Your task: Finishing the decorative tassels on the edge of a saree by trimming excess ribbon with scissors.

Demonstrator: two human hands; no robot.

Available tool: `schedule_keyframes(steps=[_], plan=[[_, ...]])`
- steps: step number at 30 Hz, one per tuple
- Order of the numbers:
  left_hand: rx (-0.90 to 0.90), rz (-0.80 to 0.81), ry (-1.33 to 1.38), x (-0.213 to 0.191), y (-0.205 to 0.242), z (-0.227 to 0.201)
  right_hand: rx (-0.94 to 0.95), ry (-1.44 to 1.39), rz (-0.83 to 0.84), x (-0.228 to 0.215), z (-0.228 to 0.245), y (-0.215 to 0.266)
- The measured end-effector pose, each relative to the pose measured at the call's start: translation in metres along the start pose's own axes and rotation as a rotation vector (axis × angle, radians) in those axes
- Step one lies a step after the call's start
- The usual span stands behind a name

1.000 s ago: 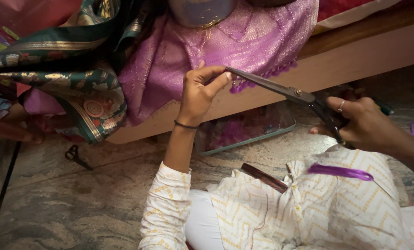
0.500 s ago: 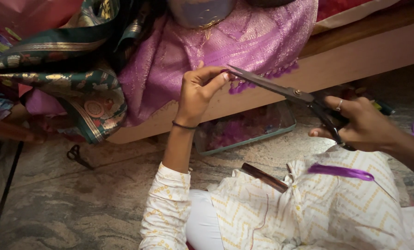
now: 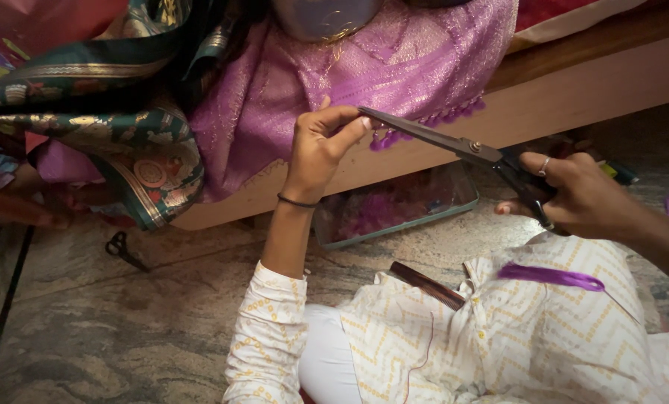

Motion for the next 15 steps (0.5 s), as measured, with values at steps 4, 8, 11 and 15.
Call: schedule_keyframes(steps=[4,8,11,15], plan=[[-0.034,-0.014,0.062,0.0009,0.0002,0.0054,-0.008,0.037,0.002,0.0007,-0.0011,-0.0003],[-0.033,-0.026,-0.009,0.0011,-0.0011,0.0073,0.088,0.074,0.028,0.0015,-0.0012,0.0],[-0.021,-0.007,-0.041,0.001,-0.0036,0.0094,0.087,0.104,0.017,0.0011,-0.0077,0.0017],[0.0,0.041,-0.144,0.0009,-0.006,0.0053,0.087,0.072,0.009,-0.0014,-0.008,0.0046]])
Point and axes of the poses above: each hand's wrist, its own y-axis away from the middle knuckle, its own x-axis out of the palm, z = x × y, the point moved 2 cm from there along -y, towards the middle knuckle, and after that the axes turned 6 degrees about -z, right-handed, at the moved point
